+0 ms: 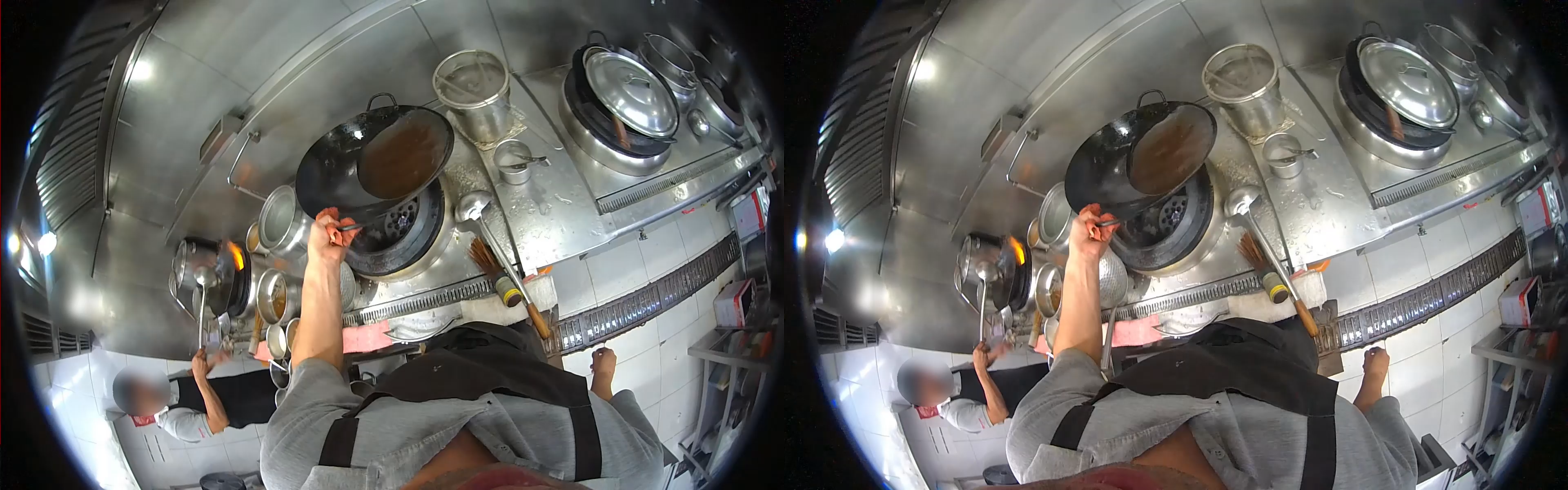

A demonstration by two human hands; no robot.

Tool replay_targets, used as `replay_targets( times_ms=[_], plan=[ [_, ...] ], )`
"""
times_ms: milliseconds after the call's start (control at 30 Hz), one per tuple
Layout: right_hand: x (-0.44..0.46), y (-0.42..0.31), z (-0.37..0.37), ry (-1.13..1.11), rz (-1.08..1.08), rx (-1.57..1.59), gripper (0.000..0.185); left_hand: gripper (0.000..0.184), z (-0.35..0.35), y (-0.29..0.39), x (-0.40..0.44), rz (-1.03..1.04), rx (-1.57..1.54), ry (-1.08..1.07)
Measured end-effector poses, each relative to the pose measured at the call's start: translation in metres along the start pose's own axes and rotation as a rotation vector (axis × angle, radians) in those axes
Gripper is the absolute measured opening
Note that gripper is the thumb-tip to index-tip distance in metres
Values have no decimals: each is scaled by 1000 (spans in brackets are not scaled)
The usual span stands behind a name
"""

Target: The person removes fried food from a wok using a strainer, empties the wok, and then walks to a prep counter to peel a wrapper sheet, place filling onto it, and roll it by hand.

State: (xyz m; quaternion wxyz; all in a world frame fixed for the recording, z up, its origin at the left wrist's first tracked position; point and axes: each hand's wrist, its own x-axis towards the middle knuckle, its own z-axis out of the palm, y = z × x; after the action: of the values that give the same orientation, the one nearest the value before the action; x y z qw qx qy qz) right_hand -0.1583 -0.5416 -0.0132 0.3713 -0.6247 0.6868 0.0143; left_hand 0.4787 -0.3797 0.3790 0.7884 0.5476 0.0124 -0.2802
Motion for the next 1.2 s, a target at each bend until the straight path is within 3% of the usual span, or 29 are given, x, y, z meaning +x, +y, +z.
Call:
replay_targets(
  times_ms=[300,433,467,567,967,1067,1200],
  plan=[
    [-40,32,-12,30,119,123,16,20,92,39,85,-32,91,-159],
    [-59,28,-17,40,215,219,16,22,138,57,91,7,262,-43],
    [-61,32,-16,39,219,211,16,16,146,60,100,13,246,-14],
    [-70,26,-19,45,243,227,15,14,158,72,118,11,303,-102],
    [-70,21,-13,10,269,235,17,3,222,102,124,36,468,-51],
    [-70,20,-12,8,278,239,17,2,244,114,137,43,594,17],
    [-74,22,-7,8,302,259,17,15,277,135,152,60,813,30]
  ],
)
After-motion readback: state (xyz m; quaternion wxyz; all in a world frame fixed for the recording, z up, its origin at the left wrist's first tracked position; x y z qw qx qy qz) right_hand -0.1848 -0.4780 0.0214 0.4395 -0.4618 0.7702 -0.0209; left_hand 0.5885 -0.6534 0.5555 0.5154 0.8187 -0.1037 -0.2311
